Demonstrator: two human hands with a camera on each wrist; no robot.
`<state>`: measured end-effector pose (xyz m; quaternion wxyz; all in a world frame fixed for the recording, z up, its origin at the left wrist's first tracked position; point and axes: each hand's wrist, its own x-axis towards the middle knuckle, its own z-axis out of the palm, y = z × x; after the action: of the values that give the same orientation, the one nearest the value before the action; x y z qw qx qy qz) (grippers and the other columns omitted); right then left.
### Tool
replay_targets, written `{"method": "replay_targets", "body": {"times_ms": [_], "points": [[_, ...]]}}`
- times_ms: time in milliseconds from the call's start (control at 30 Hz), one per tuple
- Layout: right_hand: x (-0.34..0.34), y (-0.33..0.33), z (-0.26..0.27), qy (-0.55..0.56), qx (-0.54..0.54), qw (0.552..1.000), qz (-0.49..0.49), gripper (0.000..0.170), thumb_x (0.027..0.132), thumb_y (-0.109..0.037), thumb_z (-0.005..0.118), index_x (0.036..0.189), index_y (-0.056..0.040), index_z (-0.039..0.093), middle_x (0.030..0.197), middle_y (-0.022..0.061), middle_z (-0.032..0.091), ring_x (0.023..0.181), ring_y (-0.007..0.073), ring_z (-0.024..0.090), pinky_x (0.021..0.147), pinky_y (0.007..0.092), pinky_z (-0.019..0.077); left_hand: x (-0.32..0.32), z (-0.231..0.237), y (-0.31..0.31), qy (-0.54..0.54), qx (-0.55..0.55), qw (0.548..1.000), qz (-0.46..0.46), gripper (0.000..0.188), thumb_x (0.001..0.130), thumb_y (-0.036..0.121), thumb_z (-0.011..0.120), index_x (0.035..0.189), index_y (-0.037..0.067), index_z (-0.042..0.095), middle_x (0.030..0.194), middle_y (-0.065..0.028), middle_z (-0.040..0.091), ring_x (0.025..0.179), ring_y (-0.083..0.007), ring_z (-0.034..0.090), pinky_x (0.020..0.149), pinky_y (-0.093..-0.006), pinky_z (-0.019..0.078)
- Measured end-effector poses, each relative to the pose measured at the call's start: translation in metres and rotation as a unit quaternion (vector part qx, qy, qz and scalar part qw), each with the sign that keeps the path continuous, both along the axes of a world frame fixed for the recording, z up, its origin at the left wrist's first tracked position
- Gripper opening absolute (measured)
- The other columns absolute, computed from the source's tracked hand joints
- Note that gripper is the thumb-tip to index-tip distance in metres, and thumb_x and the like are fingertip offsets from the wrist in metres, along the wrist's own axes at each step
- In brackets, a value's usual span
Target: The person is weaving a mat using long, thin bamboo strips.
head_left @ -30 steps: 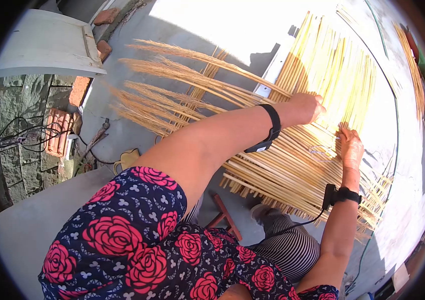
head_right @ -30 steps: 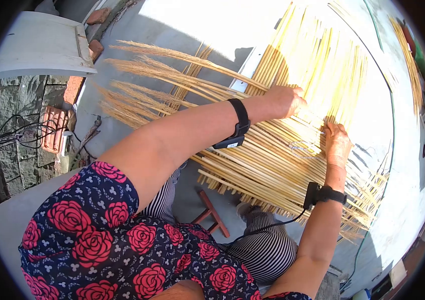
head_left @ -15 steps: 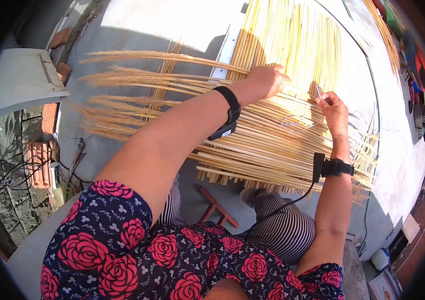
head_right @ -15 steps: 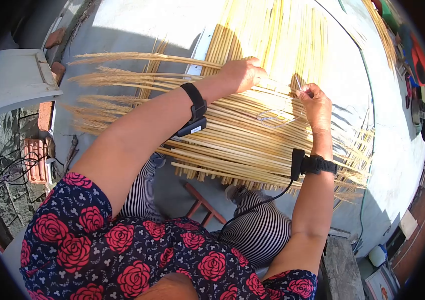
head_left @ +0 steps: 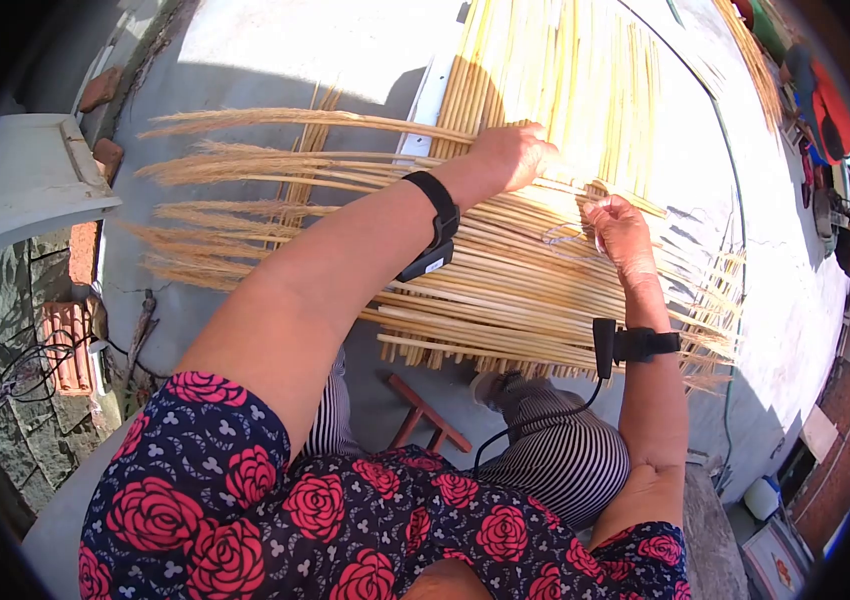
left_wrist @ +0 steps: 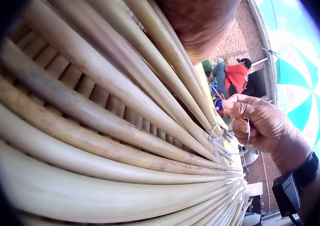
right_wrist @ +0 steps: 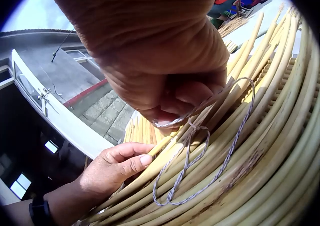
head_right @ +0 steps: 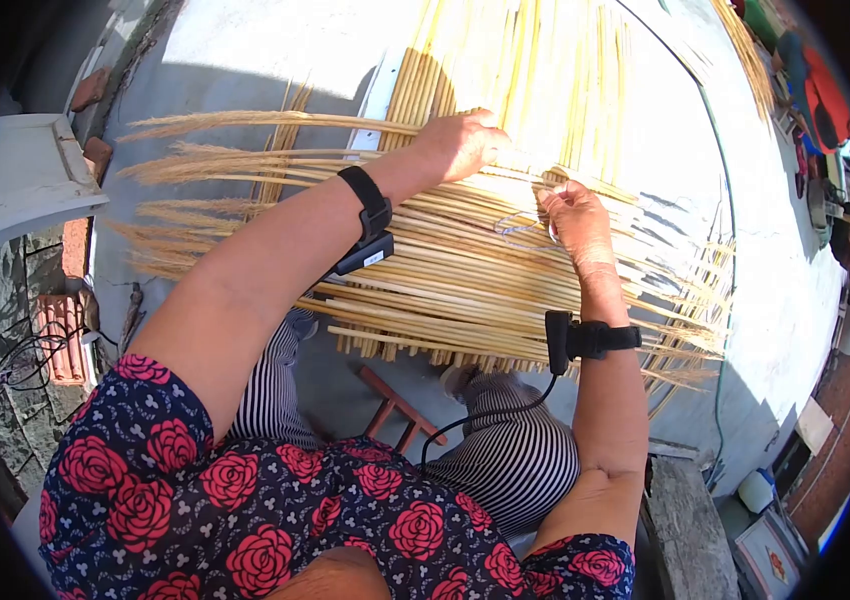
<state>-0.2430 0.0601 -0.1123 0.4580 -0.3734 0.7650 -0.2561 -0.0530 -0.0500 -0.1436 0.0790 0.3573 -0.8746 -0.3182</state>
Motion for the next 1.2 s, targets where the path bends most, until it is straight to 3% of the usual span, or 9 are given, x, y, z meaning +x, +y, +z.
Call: {"method": "replay_targets", "body": {"times_ms": [233,333,467,500,600,800,1200], "points": [[0.02,0.009,0.006,0.088,-0.007,0.996,0.014,0.014,0.086,-0.02,0.06,0.093,-0.0075,0.061,0.063,0.0015,0.06,0.052,0.0076,0.051,0.052,0.0245,0.0422,0.0,-0.002,-0.002,-0.006,-0.008,1.0,-0.024,0.025,0.085,0.023,0.052,0.109,0.024,0.06,0.105,-0.0048,0.054,0.096,-0.0239,0.058,0.081,-0.0368,0.0482],[0.022,0.009,0.003,0.092,-0.014,0.996,0.0,0.011,0.085,-0.017,0.062,0.092,-0.0075,0.062,0.06,-0.0027,0.053,0.051,0.0047,0.044,0.049,0.0213,0.038,0.0,-0.001,-0.001,-0.006,-0.008,1.0,-0.015,0.024,0.084,0.022,0.053,0.108,0.023,0.06,0.103,-0.0043,0.055,0.098,-0.0232,0.057,0.081,-0.0362,0.0482],[0.017,0.011,-0.009,0.107,-0.034,0.993,-0.025,0.01,0.086,-0.017,0.061,0.087,-0.0073,0.064,0.06,-0.0036,0.054,0.05,0.004,0.043,0.049,0.0209,0.0371,-0.002,-0.016,-0.003,0.036,-0.037,0.998,-0.021,0.025,0.08,0.018,0.056,0.105,0.022,0.06,0.099,-0.0034,0.055,0.096,-0.0226,0.057,0.079,-0.035,0.0487],[0.014,0.011,-0.012,0.119,-0.012,0.992,-0.03,0.016,0.085,-0.024,0.061,0.09,-0.0098,0.066,0.067,0.0024,0.063,0.059,0.0106,0.055,0.06,0.0262,0.0445,-0.003,-0.014,-0.002,0.031,-0.034,0.999,-0.018,0.026,0.079,0.017,0.057,0.105,0.022,0.06,0.098,-0.0034,0.055,0.095,-0.0229,0.057,0.078,-0.0354,0.049],[0.004,0.013,-0.027,0.085,-0.043,0.994,-0.057,0.016,0.085,-0.024,0.06,0.092,-0.011,0.066,0.067,0.0022,0.063,0.06,0.0106,0.055,0.063,0.0267,0.0446,-0.003,-0.01,-0.001,0.013,-0.026,1.0,-0.005,0.029,0.077,0.014,0.059,0.104,0.023,0.06,0.098,-0.0035,0.056,0.092,-0.0239,0.059,0.076,-0.0367,0.0497],[0.01,0.013,-0.024,0.143,-0.036,0.989,-0.031,0.018,0.085,-0.025,0.06,0.096,-0.0116,0.066,0.067,0.0029,0.063,0.06,0.01,0.054,0.062,0.0261,0.0445,0.001,-0.012,-0.001,0.05,-0.034,0.998,-0.002,0.024,0.079,0.019,0.058,0.102,0.022,0.062,0.097,-0.0042,0.056,0.09,-0.0258,0.059,0.074,-0.0388,0.0499],[0.024,0.013,-0.016,0.108,-0.048,0.993,-0.013,0.025,0.087,-0.017,0.059,0.109,-0.0058,0.062,0.089,0.0072,0.069,0.075,0.0085,0.061,0.072,0.0232,0.0464,0.0,-0.007,0.0,0.035,-0.035,0.999,0.008,0.021,0.082,0.02,0.057,0.102,0.022,0.061,0.101,-0.0036,0.057,0.088,-0.0258,0.06,0.074,-0.038,0.0507]]}}
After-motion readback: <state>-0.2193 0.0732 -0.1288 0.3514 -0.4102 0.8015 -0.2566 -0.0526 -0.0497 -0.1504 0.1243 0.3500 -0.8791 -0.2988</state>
